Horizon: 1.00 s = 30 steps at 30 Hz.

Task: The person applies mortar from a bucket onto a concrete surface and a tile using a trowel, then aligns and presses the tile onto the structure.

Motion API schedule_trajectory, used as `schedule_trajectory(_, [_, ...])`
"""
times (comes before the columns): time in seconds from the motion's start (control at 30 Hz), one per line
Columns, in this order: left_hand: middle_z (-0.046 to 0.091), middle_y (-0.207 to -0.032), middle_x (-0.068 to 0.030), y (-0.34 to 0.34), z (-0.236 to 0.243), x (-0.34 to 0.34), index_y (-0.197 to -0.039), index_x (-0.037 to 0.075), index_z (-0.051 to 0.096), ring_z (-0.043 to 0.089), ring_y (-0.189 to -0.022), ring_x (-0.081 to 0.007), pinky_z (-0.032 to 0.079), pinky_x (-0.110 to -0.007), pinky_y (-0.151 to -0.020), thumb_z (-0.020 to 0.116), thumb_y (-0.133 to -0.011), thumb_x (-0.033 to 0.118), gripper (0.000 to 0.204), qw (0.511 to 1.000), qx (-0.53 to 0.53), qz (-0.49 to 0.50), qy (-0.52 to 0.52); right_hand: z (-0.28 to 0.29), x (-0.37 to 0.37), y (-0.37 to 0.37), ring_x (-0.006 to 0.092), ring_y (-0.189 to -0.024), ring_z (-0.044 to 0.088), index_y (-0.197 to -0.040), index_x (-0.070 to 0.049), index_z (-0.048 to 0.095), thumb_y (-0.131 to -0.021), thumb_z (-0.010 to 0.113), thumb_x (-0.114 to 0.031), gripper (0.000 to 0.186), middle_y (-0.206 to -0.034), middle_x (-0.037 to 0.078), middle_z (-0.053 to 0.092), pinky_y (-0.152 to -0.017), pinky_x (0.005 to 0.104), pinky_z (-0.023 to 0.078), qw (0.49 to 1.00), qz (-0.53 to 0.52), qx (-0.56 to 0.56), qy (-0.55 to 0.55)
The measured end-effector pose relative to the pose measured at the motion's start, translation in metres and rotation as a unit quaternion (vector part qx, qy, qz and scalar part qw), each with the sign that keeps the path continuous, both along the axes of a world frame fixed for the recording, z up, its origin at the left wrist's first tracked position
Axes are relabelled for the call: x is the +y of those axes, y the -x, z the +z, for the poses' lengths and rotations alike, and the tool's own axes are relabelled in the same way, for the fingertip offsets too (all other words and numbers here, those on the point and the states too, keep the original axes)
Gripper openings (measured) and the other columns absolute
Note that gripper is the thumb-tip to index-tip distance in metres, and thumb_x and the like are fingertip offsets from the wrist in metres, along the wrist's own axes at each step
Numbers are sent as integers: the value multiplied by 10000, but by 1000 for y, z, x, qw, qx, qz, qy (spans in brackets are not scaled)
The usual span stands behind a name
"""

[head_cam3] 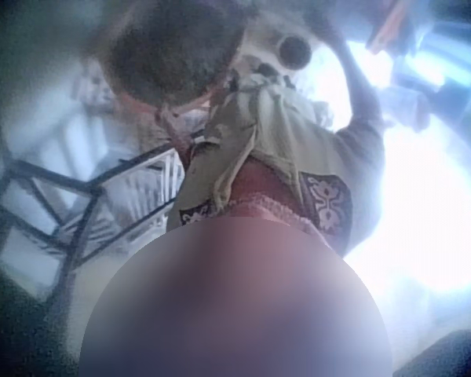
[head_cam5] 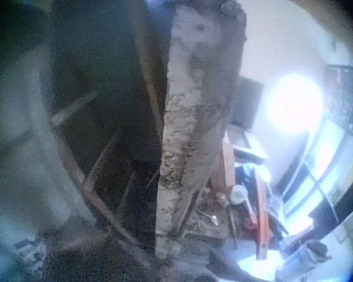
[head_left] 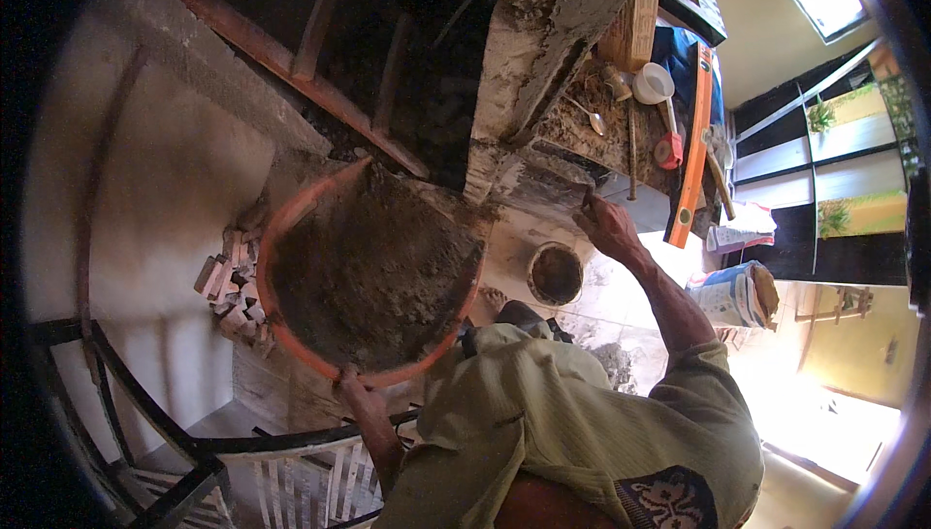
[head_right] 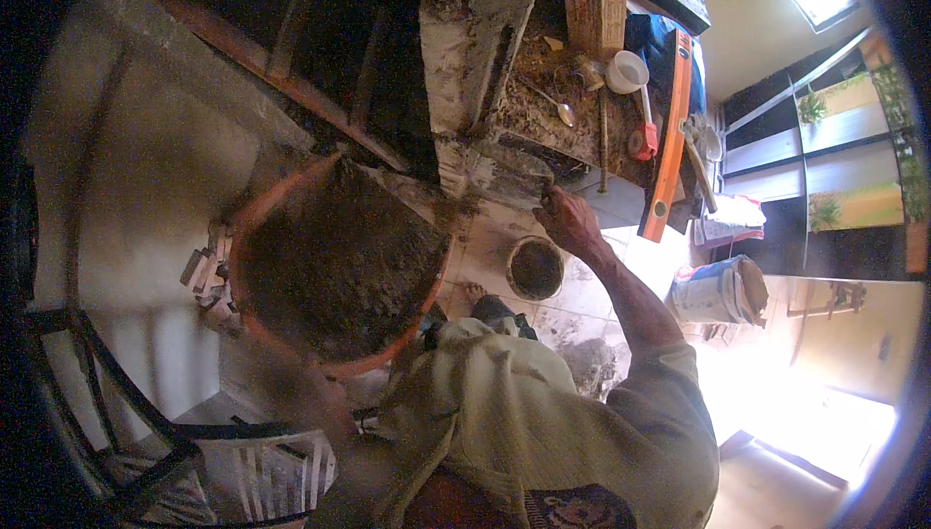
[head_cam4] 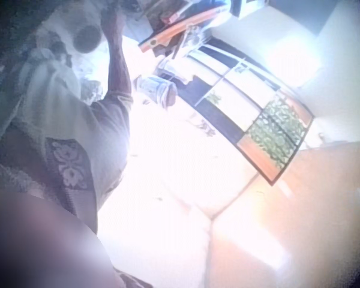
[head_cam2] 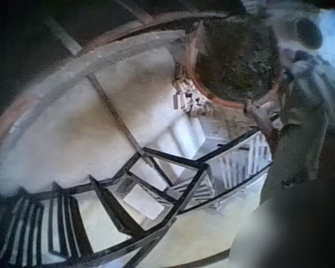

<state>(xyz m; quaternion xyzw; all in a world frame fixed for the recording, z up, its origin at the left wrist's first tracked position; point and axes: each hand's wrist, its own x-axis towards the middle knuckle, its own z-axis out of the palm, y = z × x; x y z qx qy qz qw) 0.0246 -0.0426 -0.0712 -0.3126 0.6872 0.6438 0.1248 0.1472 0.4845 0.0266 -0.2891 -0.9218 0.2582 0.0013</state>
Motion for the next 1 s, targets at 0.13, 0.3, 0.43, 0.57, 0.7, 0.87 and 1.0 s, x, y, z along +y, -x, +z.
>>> schedule_trajectory(0.13, [386, -889, -42, -1, 0, -2, -1127, 8, 433, 447, -810, -185, 416, -329, -727, 594, -837, 162, 366, 1000, -3, -26, -12, 13, -9, -4, 426, -763, 579, -948, -16, 512, -814, 628, -239, 284, -800, 211, 601, -621, 484, 444, 999, -6, 44, 5])
schedule_trajectory(0.3, [458, -992, -80, 2, -22, -9, -1211, -14, 423, 474, -932, -206, 400, -365, -850, 560, -868, 215, 434, 998, -16, -56, 15, 54, -17, -5, 412, -758, 595, -949, -10, 510, -825, 634, -226, 279, -806, 213, 605, -617, 474, 447, 998, -52, 31, 17])
schedule_trajectory(0.43, [488, -1180, -132, -5, -24, -14, -1264, -40, 413, 497, -1050, -246, 405, -383, -908, 547, -852, 171, 483, 984, 78, -157, 14, 84, -15, -11, 394, -733, 597, -936, -10, 510, -822, 639, -224, 274, -794, 199, 603, -606, 456, 448, 996, -75, -1, 49])
schedule_trajectory(0.57, [526, -1134, -143, -7, -72, -30, -1194, -55, 480, 535, -997, -281, 431, -417, -879, 550, -786, 94, 440, 979, 168, -109, 28, 87, -17, -15, 251, -529, 465, -848, 6, 498, -820, 651, -190, 251, -591, 142, 467, -517, 382, 378, 992, -26, 123, -18])
schedule_trajectory(0.7, [545, -1054, -140, 19, 35, 57, -1133, -90, 498, 550, -929, -272, 445, -419, -832, 562, -739, 62, 427, 996, 30, 55, -71, 75, 1, -15, 376, -623, 530, -865, -13, 508, -820, 637, -205, 236, -759, 191, 567, -581, 430, 428, 998, 19, 32, 57])
schedule_trajectory(0.87, [470, -879, -82, 12, 4, 34, -1013, -95, 500, 499, -791, -206, 410, -347, -728, 588, -735, 59, 329, 999, -24, 29, 0, 59, 47, 0, 126, -521, 517, -858, -8, 561, -855, 548, -239, 231, -601, 40, 537, -497, 309, 433, 992, 67, 28, 105])
schedule_trajectory(1.0, [441, -822, -48, 5, 12, 40, -956, -42, 510, 477, -721, -183, 404, -329, -665, 596, -757, 71, 244, 995, -39, -7, 88, 67, 72, -5, 112, -498, 525, -794, -20, 568, -839, 555, -271, 255, -570, 21, 513, -462, 280, 426, 978, 3, 6, 208])
